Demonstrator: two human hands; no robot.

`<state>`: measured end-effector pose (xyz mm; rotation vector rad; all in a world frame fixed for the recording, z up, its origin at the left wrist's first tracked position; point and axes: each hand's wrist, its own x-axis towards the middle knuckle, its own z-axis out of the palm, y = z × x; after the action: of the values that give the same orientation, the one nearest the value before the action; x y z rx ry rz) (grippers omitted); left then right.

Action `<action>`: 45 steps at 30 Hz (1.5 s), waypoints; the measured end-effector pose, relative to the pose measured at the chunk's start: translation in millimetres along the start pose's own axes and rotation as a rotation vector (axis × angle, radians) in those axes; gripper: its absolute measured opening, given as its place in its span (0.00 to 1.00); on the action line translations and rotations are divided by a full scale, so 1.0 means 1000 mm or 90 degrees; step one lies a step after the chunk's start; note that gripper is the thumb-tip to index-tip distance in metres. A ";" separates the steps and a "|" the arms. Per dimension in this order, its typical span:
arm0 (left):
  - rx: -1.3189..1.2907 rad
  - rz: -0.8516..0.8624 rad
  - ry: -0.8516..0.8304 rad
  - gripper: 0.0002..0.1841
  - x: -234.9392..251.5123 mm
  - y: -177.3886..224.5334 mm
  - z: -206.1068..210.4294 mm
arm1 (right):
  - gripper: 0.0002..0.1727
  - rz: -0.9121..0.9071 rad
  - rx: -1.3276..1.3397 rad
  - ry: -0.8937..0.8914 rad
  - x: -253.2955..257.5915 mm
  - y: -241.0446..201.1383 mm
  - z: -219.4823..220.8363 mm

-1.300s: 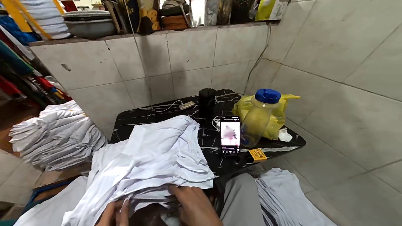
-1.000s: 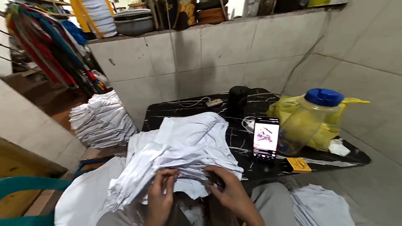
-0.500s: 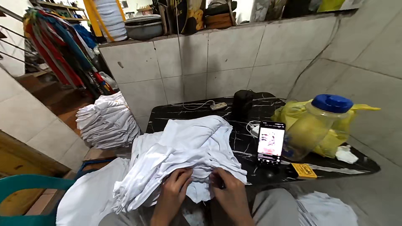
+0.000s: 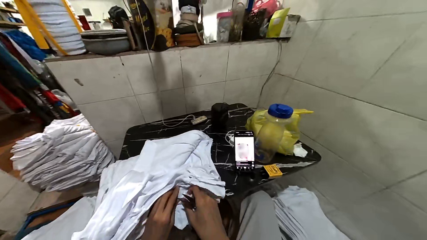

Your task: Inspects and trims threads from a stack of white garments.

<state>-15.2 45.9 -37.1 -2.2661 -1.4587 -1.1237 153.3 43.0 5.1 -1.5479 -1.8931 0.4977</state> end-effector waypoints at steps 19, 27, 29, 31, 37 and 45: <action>0.013 -0.009 0.002 0.12 -0.001 0.002 -0.008 | 0.16 -0.037 0.033 0.043 0.004 0.015 0.008; 0.031 -0.007 -0.010 0.10 -0.007 -0.001 -0.011 | 0.15 -0.043 0.045 0.064 0.005 0.017 0.011; 0.059 -0.024 0.021 0.14 -0.009 0.000 -0.004 | 0.14 -0.047 0.043 0.069 0.005 0.017 0.013; 0.072 -0.029 0.032 0.13 -0.008 0.002 -0.002 | 0.14 -0.048 0.043 0.074 0.005 0.018 0.013; 0.074 -0.033 -0.036 0.10 -0.002 0.010 -0.020 | 0.15 -0.050 0.050 0.081 0.006 0.021 0.015; -0.045 -0.066 -0.112 0.08 0.000 0.011 -0.038 | 0.16 -0.036 0.054 0.054 0.007 0.019 0.013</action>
<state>-24.0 19.4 -8.6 -2.4162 -1.6443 -1.0413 157.9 55.5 -15.3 -1.4343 -1.8227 0.4744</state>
